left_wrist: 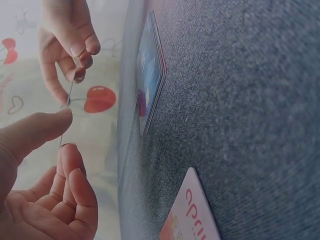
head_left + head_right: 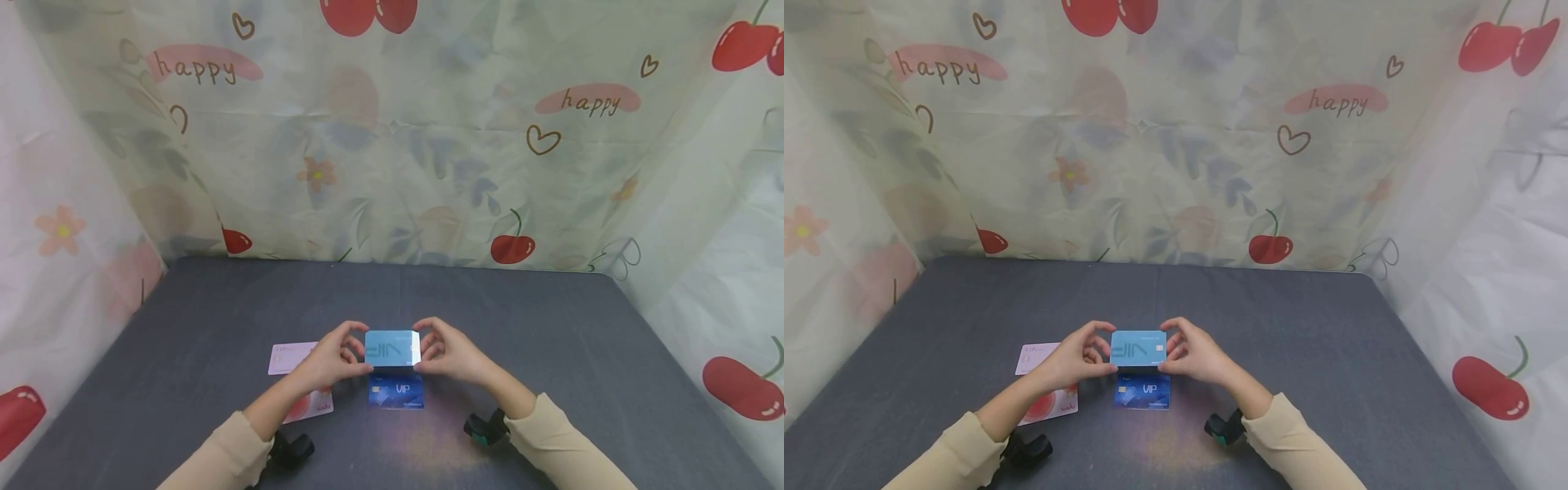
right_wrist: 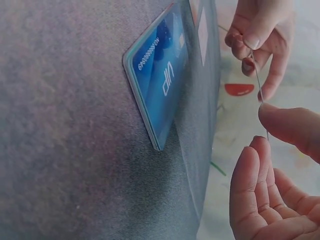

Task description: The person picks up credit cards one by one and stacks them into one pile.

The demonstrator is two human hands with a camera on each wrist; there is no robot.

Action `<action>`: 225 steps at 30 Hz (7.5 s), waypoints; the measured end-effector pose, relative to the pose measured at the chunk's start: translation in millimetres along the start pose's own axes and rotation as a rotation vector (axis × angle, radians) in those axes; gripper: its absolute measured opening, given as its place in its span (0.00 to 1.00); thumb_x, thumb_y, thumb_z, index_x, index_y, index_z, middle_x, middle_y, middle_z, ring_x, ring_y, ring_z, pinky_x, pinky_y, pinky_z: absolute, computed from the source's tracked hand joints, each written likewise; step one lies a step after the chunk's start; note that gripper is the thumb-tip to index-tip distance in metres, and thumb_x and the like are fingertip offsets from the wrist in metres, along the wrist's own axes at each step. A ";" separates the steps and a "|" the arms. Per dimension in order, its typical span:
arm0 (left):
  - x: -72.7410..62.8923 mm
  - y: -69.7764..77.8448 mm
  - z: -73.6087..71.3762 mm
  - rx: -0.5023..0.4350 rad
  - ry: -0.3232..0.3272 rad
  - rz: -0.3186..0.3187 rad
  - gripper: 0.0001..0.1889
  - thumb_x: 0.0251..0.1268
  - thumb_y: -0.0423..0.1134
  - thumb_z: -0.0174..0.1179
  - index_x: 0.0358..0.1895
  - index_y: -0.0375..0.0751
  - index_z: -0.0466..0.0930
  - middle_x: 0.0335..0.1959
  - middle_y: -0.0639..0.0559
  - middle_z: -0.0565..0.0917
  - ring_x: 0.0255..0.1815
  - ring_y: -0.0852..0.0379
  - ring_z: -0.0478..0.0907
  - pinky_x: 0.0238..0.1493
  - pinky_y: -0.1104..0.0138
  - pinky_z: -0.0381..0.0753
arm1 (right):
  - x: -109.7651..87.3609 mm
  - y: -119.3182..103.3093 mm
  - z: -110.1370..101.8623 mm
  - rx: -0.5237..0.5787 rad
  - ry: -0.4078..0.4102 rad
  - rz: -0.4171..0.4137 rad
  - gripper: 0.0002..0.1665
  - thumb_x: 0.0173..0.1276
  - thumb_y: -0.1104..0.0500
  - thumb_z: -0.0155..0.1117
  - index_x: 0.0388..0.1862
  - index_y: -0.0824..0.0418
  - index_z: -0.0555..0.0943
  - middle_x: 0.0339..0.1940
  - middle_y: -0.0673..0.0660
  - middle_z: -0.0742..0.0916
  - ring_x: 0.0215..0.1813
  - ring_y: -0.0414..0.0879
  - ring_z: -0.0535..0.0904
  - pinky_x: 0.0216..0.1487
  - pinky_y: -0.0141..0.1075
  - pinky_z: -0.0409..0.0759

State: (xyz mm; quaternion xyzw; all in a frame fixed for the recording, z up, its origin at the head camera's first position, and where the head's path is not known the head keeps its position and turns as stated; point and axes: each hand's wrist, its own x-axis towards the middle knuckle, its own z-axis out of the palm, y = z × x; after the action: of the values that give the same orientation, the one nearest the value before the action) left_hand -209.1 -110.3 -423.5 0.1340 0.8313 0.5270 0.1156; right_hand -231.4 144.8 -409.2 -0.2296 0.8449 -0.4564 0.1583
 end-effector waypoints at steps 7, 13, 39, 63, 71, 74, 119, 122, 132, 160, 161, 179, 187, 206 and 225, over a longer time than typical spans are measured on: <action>-1.3 0.2 1.3 0.026 -0.008 -0.014 0.33 0.51 0.35 0.68 0.60 0.39 0.64 0.36 0.46 0.77 0.27 0.59 0.74 0.23 0.71 0.72 | -2.4 3.3 2.8 -0.011 -0.006 -0.010 0.34 0.54 0.63 0.71 0.57 0.66 0.66 0.36 0.62 0.80 0.34 0.43 0.80 0.36 0.29 0.78; -2.4 0.0 3.0 0.024 -0.017 -0.008 0.32 0.50 0.34 0.68 0.59 0.38 0.64 0.35 0.46 0.77 0.26 0.59 0.74 0.24 0.71 0.73 | -4.7 1.3 4.2 -0.018 -0.009 0.004 0.34 0.53 0.64 0.71 0.57 0.67 0.66 0.35 0.60 0.79 0.34 0.43 0.79 0.36 0.28 0.77; -5.3 -6.7 5.5 0.042 -0.099 0.112 0.31 0.48 0.32 0.69 0.56 0.31 0.65 0.32 0.41 0.77 0.24 0.61 0.72 0.23 0.74 0.71 | -11.7 10.3 8.0 -0.010 -0.070 0.025 0.34 0.54 0.63 0.71 0.57 0.67 0.66 0.34 0.59 0.80 0.33 0.42 0.79 0.32 0.29 0.76; -11.3 -6.5 10.1 0.086 -0.121 0.062 0.30 0.48 0.32 0.69 0.55 0.33 0.66 0.31 0.46 0.78 0.25 0.60 0.72 0.24 0.74 0.69 | -18.5 11.8 14.7 -0.010 -0.097 0.046 0.34 0.53 0.63 0.71 0.57 0.67 0.66 0.34 0.59 0.80 0.33 0.41 0.78 0.34 0.27 0.76; -13.8 -8.2 9.3 0.081 -0.133 0.110 0.29 0.47 0.35 0.70 0.52 0.32 0.67 0.28 0.49 0.77 0.23 0.64 0.72 0.24 0.73 0.71 | -18.5 13.9 17.2 -0.014 -0.103 0.066 0.34 0.52 0.64 0.72 0.56 0.67 0.67 0.34 0.58 0.80 0.32 0.39 0.78 0.34 0.27 0.76; -13.6 -8.3 9.9 0.089 -0.141 0.101 0.29 0.46 0.35 0.70 0.52 0.33 0.67 0.28 0.50 0.77 0.23 0.64 0.72 0.24 0.73 0.71 | -19.0 14.1 17.6 -0.019 -0.103 0.070 0.34 0.52 0.64 0.72 0.56 0.67 0.67 0.34 0.58 0.80 0.32 0.40 0.77 0.34 0.27 0.76; -11.1 -6.7 18.3 0.271 -0.143 0.039 0.28 0.42 0.35 0.73 0.50 0.35 0.72 0.31 0.50 0.74 0.25 0.61 0.70 0.25 0.73 0.67 | -20.2 19.0 22.9 -0.194 -0.101 0.016 0.32 0.48 0.60 0.75 0.51 0.65 0.71 0.36 0.56 0.78 0.34 0.42 0.75 0.34 0.28 0.74; -11.0 -7.1 18.7 0.276 -0.147 0.037 0.28 0.42 0.35 0.73 0.50 0.35 0.72 0.31 0.50 0.74 0.25 0.61 0.70 0.25 0.73 0.67 | -20.5 19.0 22.8 -0.204 -0.104 0.009 0.32 0.48 0.60 0.75 0.51 0.65 0.71 0.36 0.56 0.78 0.33 0.41 0.75 0.34 0.28 0.74; -11.3 -6.7 20.0 0.296 -0.151 0.021 0.28 0.43 0.36 0.73 0.50 0.35 0.73 0.31 0.51 0.74 0.26 0.60 0.69 0.25 0.72 0.67 | -21.7 16.0 22.8 -0.212 -0.112 0.011 0.32 0.47 0.60 0.76 0.49 0.66 0.72 0.35 0.56 0.77 0.33 0.41 0.73 0.33 0.27 0.72; -11.4 -5.0 20.6 0.325 -0.154 0.028 0.27 0.41 0.36 0.73 0.49 0.33 0.74 0.29 0.50 0.73 0.25 0.60 0.69 0.24 0.73 0.65 | -21.1 14.9 22.4 -0.223 -0.122 0.042 0.32 0.47 0.59 0.75 0.49 0.66 0.72 0.35 0.56 0.77 0.34 0.42 0.73 0.33 0.28 0.71; -11.4 -5.3 20.7 0.325 -0.154 0.029 0.27 0.41 0.36 0.73 0.49 0.33 0.74 0.29 0.50 0.73 0.25 0.60 0.69 0.24 0.73 0.65 | -21.1 14.9 22.4 -0.222 -0.124 0.043 0.32 0.47 0.59 0.75 0.50 0.66 0.72 0.35 0.56 0.77 0.34 0.42 0.73 0.33 0.28 0.71; -10.4 -7.2 20.7 0.333 -0.150 0.017 0.27 0.43 0.36 0.73 0.49 0.34 0.75 0.29 0.51 0.73 0.25 0.60 0.69 0.25 0.72 0.65 | -20.6 15.6 22.1 -0.216 -0.135 0.051 0.32 0.48 0.59 0.75 0.51 0.66 0.72 0.36 0.55 0.78 0.34 0.42 0.72 0.33 0.28 0.71; -10.9 -6.6 20.4 0.324 -0.156 0.018 0.28 0.43 0.36 0.73 0.51 0.33 0.74 0.29 0.50 0.73 0.25 0.60 0.69 0.24 0.73 0.65 | -20.6 15.5 21.7 -0.212 -0.138 0.044 0.32 0.48 0.60 0.75 0.51 0.66 0.73 0.35 0.56 0.78 0.34 0.42 0.73 0.33 0.29 0.71; -19.5 -1.3 1.1 0.257 -0.153 0.060 0.32 0.42 0.37 0.73 0.54 0.33 0.72 0.34 0.46 0.76 0.28 0.61 0.72 0.28 0.73 0.70 | -17.4 15.2 16.9 -0.196 -0.135 0.048 0.33 0.49 0.57 0.74 0.52 0.65 0.72 0.37 0.56 0.79 0.36 0.43 0.75 0.37 0.30 0.73; -43.6 -16.3 -43.6 0.235 -0.088 0.030 0.30 0.46 0.39 0.71 0.54 0.32 0.72 0.36 0.44 0.77 0.30 0.61 0.74 0.32 0.73 0.74 | -2.2 -10.7 32.7 -0.141 -0.125 -0.104 0.24 0.56 0.59 0.70 0.50 0.66 0.74 0.37 0.61 0.80 0.35 0.42 0.74 0.37 0.28 0.75</action>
State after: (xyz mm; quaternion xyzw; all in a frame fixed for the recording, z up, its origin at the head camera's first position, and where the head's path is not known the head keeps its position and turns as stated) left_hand -184.5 -168.8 -417.9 0.1818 0.8794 0.4210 0.1275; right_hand -211.3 118.0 -417.4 -0.3120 0.8503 -0.3881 0.1703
